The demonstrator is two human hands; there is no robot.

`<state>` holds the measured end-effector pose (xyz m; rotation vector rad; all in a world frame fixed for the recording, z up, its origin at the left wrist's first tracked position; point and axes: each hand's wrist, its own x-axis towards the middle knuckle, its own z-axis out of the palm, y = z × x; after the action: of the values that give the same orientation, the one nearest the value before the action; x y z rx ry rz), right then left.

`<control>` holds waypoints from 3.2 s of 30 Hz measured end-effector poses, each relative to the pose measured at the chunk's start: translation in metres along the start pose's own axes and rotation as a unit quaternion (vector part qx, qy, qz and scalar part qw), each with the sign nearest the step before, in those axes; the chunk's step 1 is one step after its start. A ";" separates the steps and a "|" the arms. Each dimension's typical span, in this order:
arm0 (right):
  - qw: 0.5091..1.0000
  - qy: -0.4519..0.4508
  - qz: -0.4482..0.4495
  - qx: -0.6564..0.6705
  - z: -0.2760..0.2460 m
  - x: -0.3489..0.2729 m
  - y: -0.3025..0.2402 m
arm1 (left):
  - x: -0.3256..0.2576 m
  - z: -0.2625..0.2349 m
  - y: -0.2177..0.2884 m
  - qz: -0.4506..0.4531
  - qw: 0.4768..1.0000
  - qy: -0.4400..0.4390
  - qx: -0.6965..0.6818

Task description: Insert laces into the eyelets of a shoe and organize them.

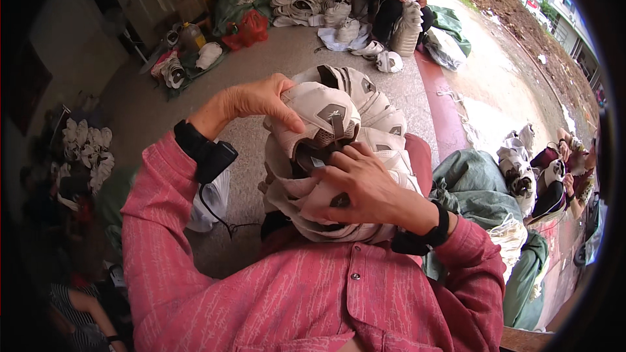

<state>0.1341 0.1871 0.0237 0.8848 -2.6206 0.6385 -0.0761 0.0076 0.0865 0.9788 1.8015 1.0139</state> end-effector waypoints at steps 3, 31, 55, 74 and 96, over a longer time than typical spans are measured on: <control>0.998 0.045 -0.012 0.043 0.001 -0.016 0.008 | -0.009 -0.001 0.007 -0.001 0.998 -0.017 0.057; 0.852 0.303 0.169 0.391 -0.036 -0.091 0.031 | -0.027 0.101 -0.090 0.062 0.973 0.024 0.220; 0.762 0.284 0.298 0.499 -0.011 -0.123 0.066 | -0.043 0.128 -0.109 0.088 0.968 0.184 -0.145; 0.915 0.250 0.289 0.127 -0.077 0.027 0.078 | 0.035 0.108 -0.195 0.265 0.944 0.188 -0.048; 0.927 0.157 0.239 -0.242 0.022 -0.006 0.039 | 0.115 -0.041 -0.074 0.021 0.986 0.160 -0.049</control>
<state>0.1109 0.2072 -0.0100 -0.0109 -2.5158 0.1854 -0.1705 0.0723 0.0008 0.8317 1.9740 1.3336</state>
